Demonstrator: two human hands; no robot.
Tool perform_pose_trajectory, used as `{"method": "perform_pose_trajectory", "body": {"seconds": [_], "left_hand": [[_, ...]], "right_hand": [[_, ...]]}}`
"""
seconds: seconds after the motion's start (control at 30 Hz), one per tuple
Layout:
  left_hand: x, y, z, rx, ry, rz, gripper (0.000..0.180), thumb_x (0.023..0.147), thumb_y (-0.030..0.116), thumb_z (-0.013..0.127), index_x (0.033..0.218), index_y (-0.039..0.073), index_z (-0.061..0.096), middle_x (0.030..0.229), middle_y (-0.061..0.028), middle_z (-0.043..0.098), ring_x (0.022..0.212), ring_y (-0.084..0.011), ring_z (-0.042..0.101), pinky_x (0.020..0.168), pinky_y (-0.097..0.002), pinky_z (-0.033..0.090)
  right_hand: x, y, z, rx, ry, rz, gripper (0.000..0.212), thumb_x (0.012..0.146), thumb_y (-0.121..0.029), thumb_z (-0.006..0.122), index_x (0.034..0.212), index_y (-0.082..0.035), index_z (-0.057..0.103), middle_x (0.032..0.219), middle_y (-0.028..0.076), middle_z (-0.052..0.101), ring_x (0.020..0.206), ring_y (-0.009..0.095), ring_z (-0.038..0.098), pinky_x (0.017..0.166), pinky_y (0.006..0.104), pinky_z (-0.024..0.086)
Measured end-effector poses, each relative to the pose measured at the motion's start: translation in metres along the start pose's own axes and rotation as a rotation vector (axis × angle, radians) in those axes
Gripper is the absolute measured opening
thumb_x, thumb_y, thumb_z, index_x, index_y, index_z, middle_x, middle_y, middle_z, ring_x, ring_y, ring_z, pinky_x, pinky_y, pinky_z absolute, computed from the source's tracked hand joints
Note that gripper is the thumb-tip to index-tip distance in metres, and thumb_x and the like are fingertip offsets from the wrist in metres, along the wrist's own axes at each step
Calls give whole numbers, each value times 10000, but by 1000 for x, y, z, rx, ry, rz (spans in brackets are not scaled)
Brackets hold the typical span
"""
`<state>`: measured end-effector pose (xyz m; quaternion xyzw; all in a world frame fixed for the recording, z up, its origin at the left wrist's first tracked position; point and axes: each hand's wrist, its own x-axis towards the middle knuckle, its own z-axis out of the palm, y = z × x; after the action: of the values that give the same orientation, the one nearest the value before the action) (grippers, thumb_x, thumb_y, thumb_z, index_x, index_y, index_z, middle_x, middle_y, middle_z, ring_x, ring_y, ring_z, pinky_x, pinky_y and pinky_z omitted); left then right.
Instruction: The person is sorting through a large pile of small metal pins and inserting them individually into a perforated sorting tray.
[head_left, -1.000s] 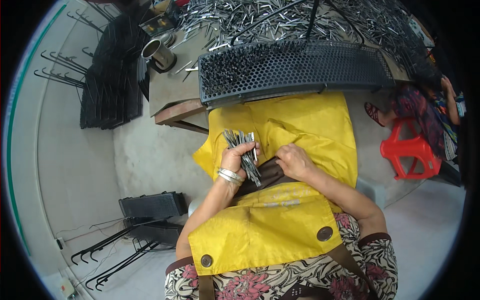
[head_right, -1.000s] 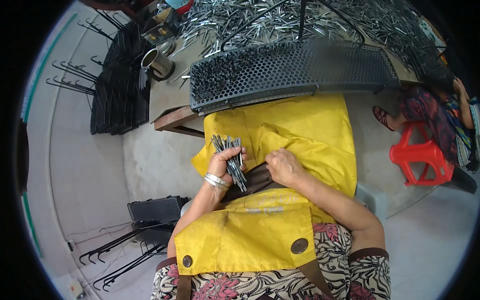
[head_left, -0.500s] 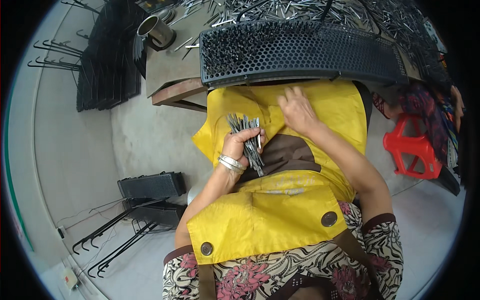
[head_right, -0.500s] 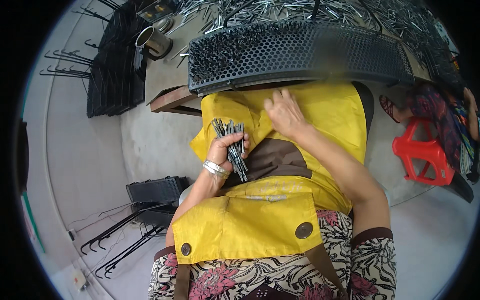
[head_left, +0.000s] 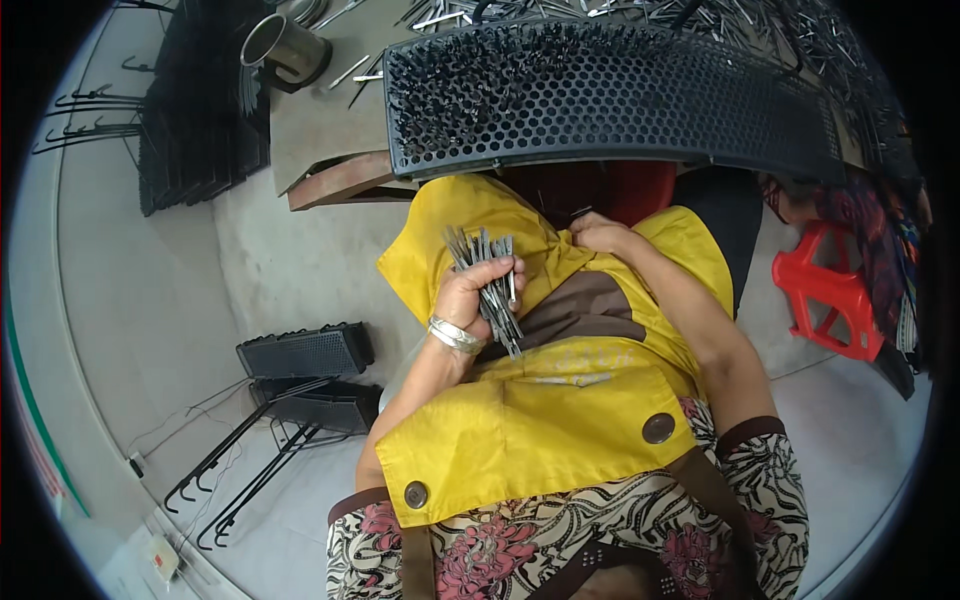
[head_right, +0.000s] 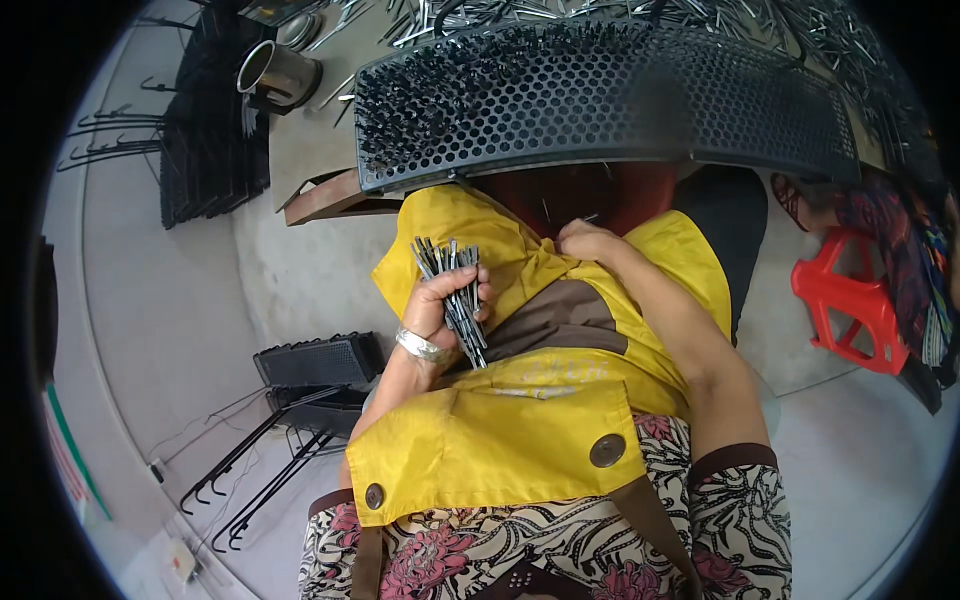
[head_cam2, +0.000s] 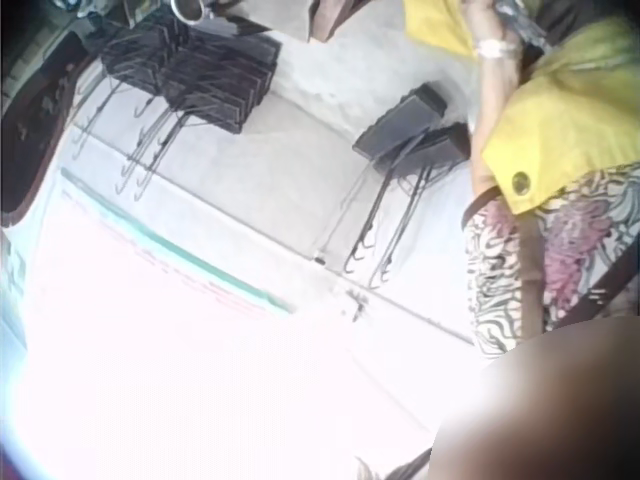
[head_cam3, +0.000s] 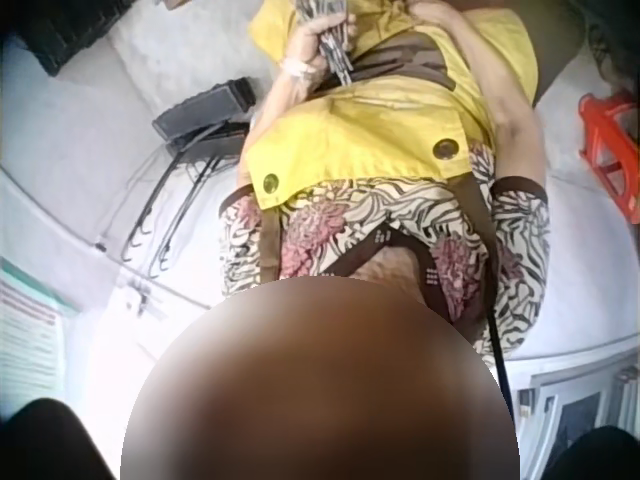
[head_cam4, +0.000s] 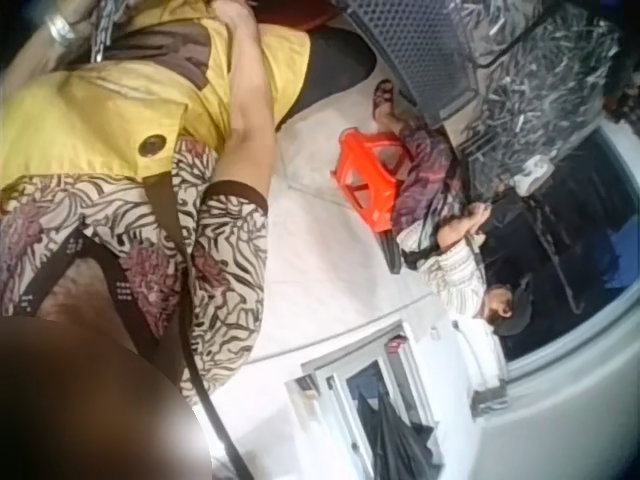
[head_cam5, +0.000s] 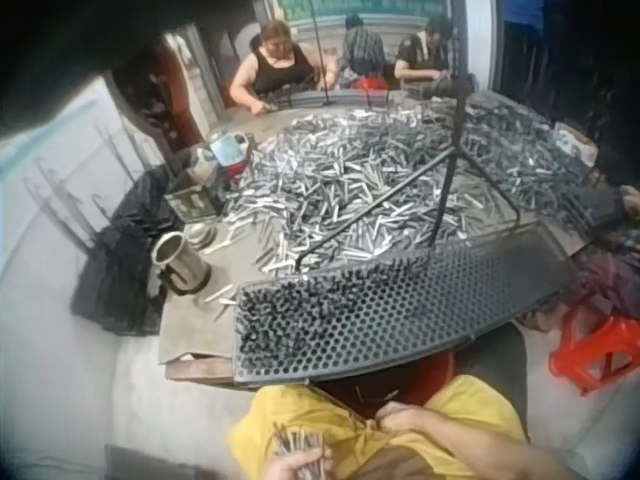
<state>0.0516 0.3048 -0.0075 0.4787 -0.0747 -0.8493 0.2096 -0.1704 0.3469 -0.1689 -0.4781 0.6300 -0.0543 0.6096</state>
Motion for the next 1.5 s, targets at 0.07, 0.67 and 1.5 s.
{"method": "perform_pose_trajectory", "body": {"seconds": [0.07, 0.67, 1.5], "left_hand": [[-1, 2, -1, 30, -13, -10, 120, 755, 47, 598, 833, -39, 566, 729, -104, 588, 623, -191, 567, 455, -291, 437], [-22, 13, 28, 153, -144, 196, 159, 713, 37, 656, 834, -45, 592, 698, -109, 607, 564, -161, 579, 445, -237, 451], [-26, 9, 19, 143, -90, 155, 137, 756, 26, 627, 867, -15, 557, 703, -130, 596, 548, -181, 573, 434, -255, 452]], "right_hand": [[7, 10, 3, 117, 12, -8, 225, 767, -85, 525, 938, 36, 607, 851, 110, 638, 793, 174, 589, 713, 289, 456], [-116, -135, -8, 869, 361, -472, 168, 825, -58, 589, 973, 20, 605, 740, 46, 606, 626, 79, 558, 579, 192, 466], [-110, -181, -61, 569, 779, -784, 88, 819, 26, 549, 888, 54, 597, 850, 86, 623, 715, 104, 578, 652, 206, 477]]}}
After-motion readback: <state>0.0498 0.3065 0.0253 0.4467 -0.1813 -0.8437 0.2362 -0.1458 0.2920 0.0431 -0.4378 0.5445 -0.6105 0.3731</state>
